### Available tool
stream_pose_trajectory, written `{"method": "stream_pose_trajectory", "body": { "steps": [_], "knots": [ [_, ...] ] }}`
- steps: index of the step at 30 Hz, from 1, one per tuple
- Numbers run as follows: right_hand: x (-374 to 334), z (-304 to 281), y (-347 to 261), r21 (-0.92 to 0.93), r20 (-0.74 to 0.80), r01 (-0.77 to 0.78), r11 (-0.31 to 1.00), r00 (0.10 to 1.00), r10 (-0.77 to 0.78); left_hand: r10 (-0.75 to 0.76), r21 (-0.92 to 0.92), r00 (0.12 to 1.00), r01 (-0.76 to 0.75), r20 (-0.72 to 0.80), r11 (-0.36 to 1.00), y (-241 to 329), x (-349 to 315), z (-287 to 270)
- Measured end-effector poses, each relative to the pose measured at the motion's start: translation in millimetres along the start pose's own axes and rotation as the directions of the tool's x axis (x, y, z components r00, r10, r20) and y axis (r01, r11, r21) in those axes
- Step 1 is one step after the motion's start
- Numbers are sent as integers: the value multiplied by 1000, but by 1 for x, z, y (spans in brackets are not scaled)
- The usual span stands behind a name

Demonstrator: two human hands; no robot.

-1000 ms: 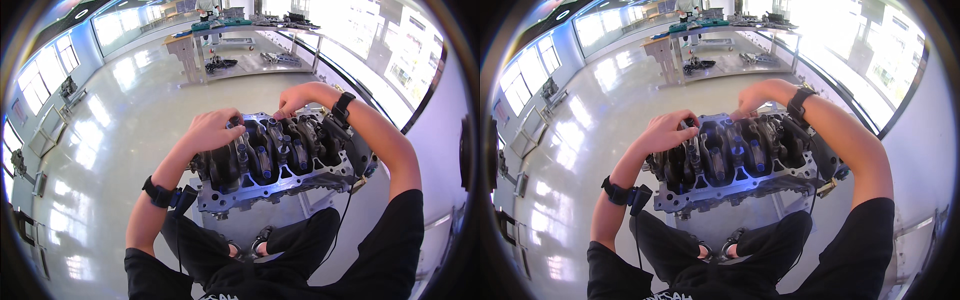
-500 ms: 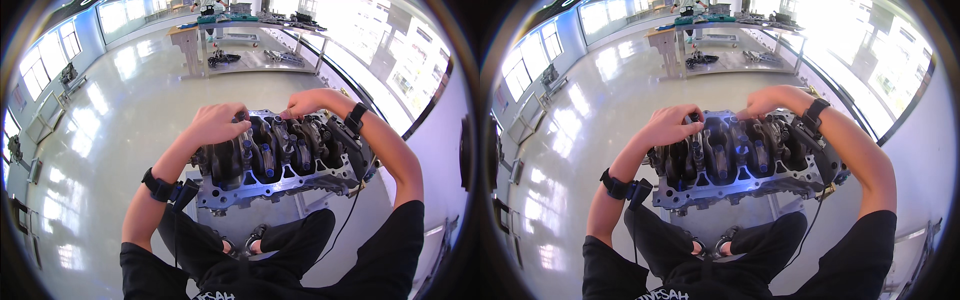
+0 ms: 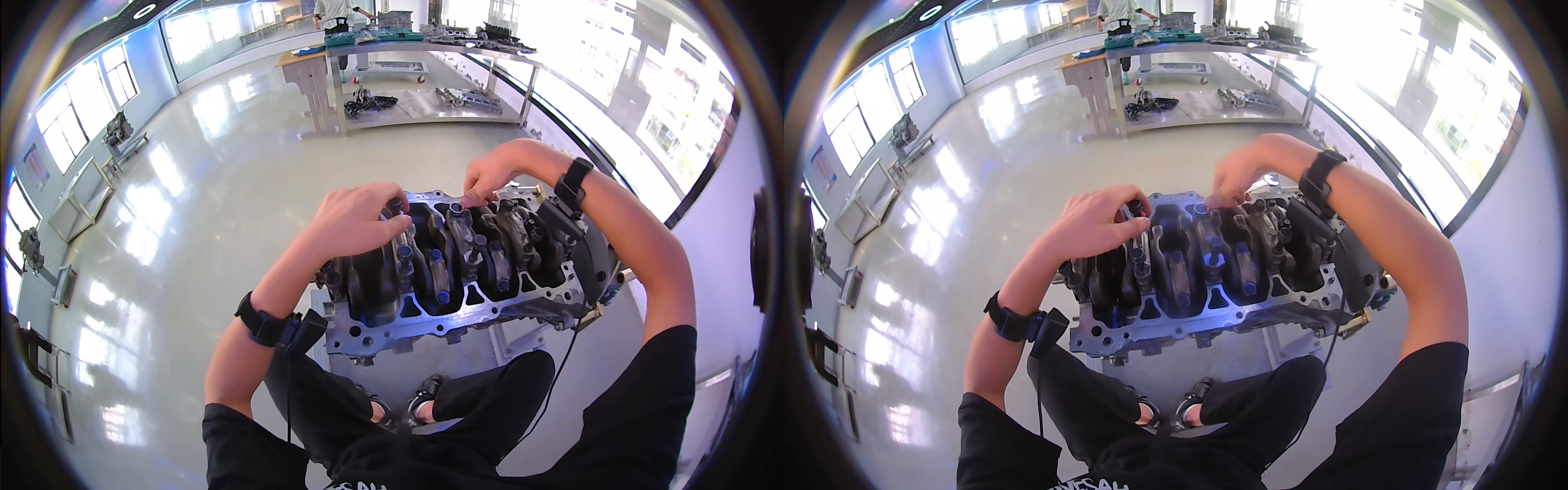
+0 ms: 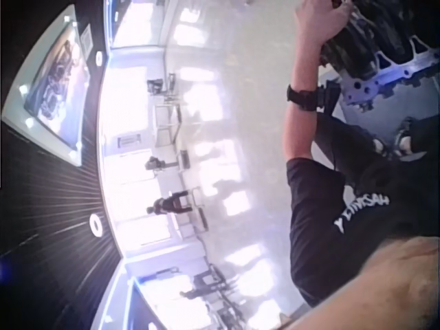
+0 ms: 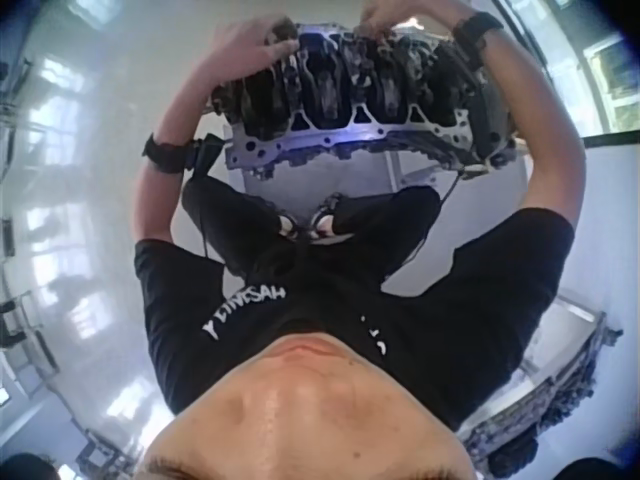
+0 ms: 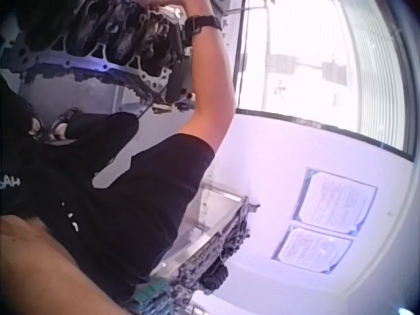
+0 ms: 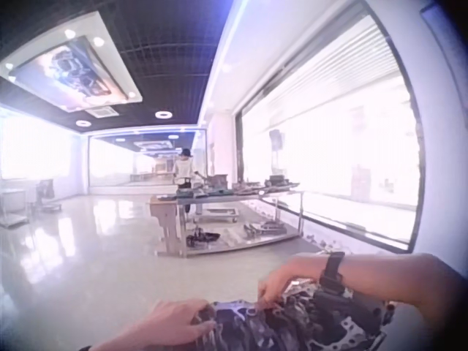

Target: The person uses a wrench to loosen and remove bolts from a crankshaft inside an engine block, then lifts one of the long bolts out of the assembly by hand.

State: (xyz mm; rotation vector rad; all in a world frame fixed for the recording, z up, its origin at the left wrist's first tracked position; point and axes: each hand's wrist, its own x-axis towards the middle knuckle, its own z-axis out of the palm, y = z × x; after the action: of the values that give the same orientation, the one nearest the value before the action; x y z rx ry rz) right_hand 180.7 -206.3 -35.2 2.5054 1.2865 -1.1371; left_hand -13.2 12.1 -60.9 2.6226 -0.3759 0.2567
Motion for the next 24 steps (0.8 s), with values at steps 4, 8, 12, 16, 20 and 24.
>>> {"method": "stream_pose_trajectory", "body": {
  "steps": [4,8,12,16,20,24],
  "knots": [
    [5,-12,-7,-17,126,37,999,991,-35,-2,-4,1000,2,10,1000,-2,1,1],
    [5,-14,-9,5,125,4,1000,992,-5,1,3,1000,-1,3,1000,-2,0,1],
    [9,-12,-2,131,155,39,991,986,-60,5,30,1000,-6,5,1000,-2,0,1],
    [12,-9,3,241,214,16,970,974,-70,-2,23,1000,1,20,1000,-2,1,0],
    [8,-4,2,208,131,14,978,990,-43,23,36,1000,-24,8,999,-3,1,-1],
    [-8,6,5,86,-28,56,995,998,-54,49,23,999,-49,-4,999,-4,1,1]
  ]
}}
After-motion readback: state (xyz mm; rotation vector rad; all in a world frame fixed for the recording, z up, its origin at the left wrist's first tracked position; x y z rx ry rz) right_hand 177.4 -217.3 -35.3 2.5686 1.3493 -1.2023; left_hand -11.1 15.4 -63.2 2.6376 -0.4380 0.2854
